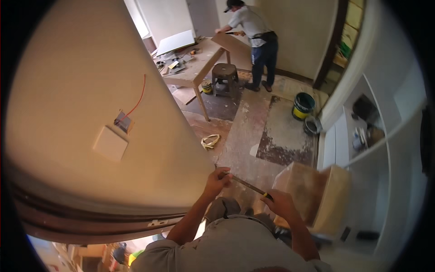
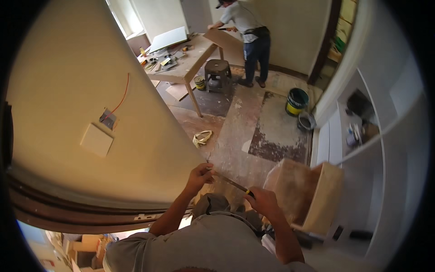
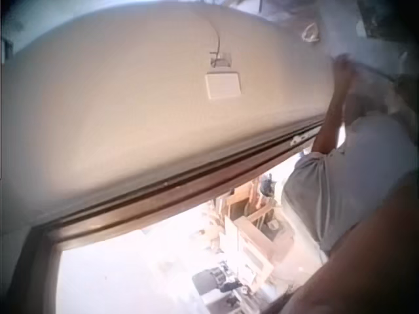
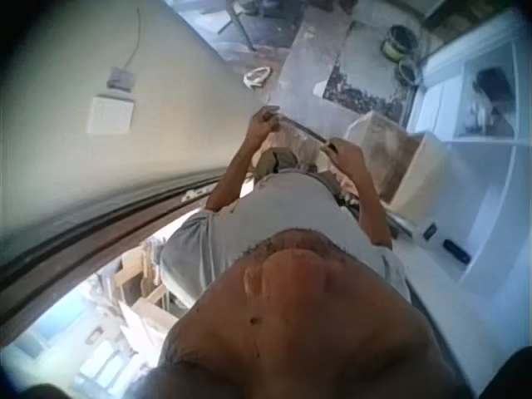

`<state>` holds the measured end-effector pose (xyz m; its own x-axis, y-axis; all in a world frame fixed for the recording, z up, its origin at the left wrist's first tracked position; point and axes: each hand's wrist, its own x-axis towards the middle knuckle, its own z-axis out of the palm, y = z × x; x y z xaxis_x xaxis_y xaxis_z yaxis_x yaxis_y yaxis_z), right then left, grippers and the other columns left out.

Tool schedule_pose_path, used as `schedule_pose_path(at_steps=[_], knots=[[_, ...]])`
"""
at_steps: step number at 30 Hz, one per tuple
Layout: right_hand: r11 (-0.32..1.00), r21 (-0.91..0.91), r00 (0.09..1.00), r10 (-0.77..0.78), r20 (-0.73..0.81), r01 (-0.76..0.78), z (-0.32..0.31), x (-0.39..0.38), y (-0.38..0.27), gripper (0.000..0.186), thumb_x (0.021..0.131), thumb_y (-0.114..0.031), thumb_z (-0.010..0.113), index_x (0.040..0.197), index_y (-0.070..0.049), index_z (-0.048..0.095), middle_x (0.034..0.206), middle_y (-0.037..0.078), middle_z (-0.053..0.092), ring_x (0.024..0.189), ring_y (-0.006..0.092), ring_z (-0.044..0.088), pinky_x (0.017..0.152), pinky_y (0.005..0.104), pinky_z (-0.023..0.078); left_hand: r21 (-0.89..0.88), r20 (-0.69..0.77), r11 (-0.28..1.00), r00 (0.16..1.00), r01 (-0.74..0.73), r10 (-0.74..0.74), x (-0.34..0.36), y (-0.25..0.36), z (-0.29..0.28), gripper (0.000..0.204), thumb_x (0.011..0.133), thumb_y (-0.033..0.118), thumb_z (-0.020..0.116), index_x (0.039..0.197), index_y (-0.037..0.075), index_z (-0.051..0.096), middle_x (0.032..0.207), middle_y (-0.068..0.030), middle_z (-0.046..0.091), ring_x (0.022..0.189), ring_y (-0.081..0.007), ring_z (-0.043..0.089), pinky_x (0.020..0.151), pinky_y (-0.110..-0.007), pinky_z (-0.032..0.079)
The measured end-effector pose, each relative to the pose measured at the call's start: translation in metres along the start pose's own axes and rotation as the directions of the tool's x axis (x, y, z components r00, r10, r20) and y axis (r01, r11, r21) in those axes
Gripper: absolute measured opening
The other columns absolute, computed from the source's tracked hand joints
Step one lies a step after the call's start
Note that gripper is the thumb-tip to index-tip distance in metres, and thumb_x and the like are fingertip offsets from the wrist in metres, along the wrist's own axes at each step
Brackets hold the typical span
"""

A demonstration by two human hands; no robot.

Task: The person retrieves a hand file from a workbench, returns to another table, and files the edges of a white board using the hand file.

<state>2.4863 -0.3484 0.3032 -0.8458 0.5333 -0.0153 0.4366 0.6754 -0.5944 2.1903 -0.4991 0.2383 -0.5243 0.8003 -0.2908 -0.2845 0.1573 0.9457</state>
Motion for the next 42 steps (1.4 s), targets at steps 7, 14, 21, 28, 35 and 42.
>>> schedule_pose_path(at_steps=[7, 14, 21, 28, 35, 42], knots=[[0.945, -0.226, 0.972, -0.227, 0.061, 0.235, -0.020, 0.218, 0.077, 0.036, 0.099, -0.046, 0.076, 0.100, -0.010, 0.071, 0.091, 0.013, 0.076, 0.081, 0.0377, 0.075, 0.066, 0.0487, 0.059, -0.099, -0.095, 0.993, 0.993, 0.058, -0.067, 0.188, 0.013, -0.020, 0.043, 0.106, 0.022, 0.078, 0.141, 0.002, 0.065, 0.103, -0.0101, 0.081, 0.078, -0.0128, 0.074, 0.071, -0.028, 0.063], [0.983, 0.128, 0.989, 0.138, -0.044, -0.132, -0.014, 0.365, 0.095, 0.035, 0.098, -0.039, 0.081, 0.097, -0.005, 0.075, 0.081, 0.019, 0.075, 0.078, 0.0437, 0.075, 0.066, 0.0516, 0.057, 0.134, 0.065, 0.986, 0.994, -0.097, 0.089, 0.432, 0.098, -0.022, 0.050, 0.104, 0.020, 0.081, 0.146, 0.000, 0.063, 0.095, -0.0066, 0.077, 0.075, -0.0111, 0.070, 0.066, -0.027, 0.060], [0.760, 0.595, 0.944, 0.329, -0.004, -0.262, -0.020, 0.561, 0.107, 0.024, 0.103, -0.022, 0.080, 0.100, 0.000, 0.073, 0.068, 0.002, 0.066, 0.056, 0.0068, 0.059, 0.051, 0.0284, 0.045, -0.010, 0.118, 0.991, 0.984, -0.136, 0.137, 0.604, 0.209, -0.048, 0.048, 0.105, 0.023, 0.080, 0.146, 0.004, 0.063, 0.091, -0.0046, 0.075, 0.076, -0.0107, 0.071, 0.069, -0.028, 0.060], [0.940, 0.340, 0.993, -0.058, 0.104, 0.019, -0.010, 0.807, 0.096, 0.031, 0.099, -0.033, 0.084, 0.102, -0.002, 0.077, 0.077, 0.017, 0.073, 0.066, 0.0302, 0.071, 0.064, 0.0421, 0.054, -0.108, -0.252, 0.985, 0.963, -0.131, 0.101, 0.692, 0.251, -0.191, 0.043, 0.106, 0.023, 0.078, 0.143, 0.005, 0.065, 0.096, -0.0062, 0.077, 0.079, -0.0133, 0.075, 0.072, -0.029, 0.062], [0.840, 0.411, 0.824, -0.488, 0.288, 0.354, 0.033, 0.988, -0.025, 0.030, 0.102, -0.036, 0.078, 0.105, -0.007, 0.078, 0.089, 0.019, 0.076, 0.083, 0.0395, 0.075, 0.071, 0.0474, 0.057, -0.323, -0.592, 0.924, 0.805, -0.204, -0.029, 0.671, 0.277, -0.351, 0.043, 0.108, 0.023, 0.075, 0.145, 0.005, 0.064, 0.098, -0.0063, 0.077, 0.082, -0.0157, 0.076, 0.075, -0.031, 0.064], [0.866, 0.380, 0.751, -0.480, 0.454, 0.324, 0.153, 1.118, -0.126, 0.032, 0.099, -0.036, 0.081, 0.106, -0.005, 0.079, 0.093, 0.021, 0.076, 0.082, 0.0410, 0.074, 0.073, 0.0442, 0.057, -0.434, -0.689, 0.872, 0.707, -0.226, -0.160, 0.701, 0.255, -0.521, 0.042, 0.110, 0.025, 0.071, 0.145, 0.005, 0.063, 0.092, -0.0053, 0.075, 0.081, -0.0147, 0.075, 0.070, -0.029, 0.061]])
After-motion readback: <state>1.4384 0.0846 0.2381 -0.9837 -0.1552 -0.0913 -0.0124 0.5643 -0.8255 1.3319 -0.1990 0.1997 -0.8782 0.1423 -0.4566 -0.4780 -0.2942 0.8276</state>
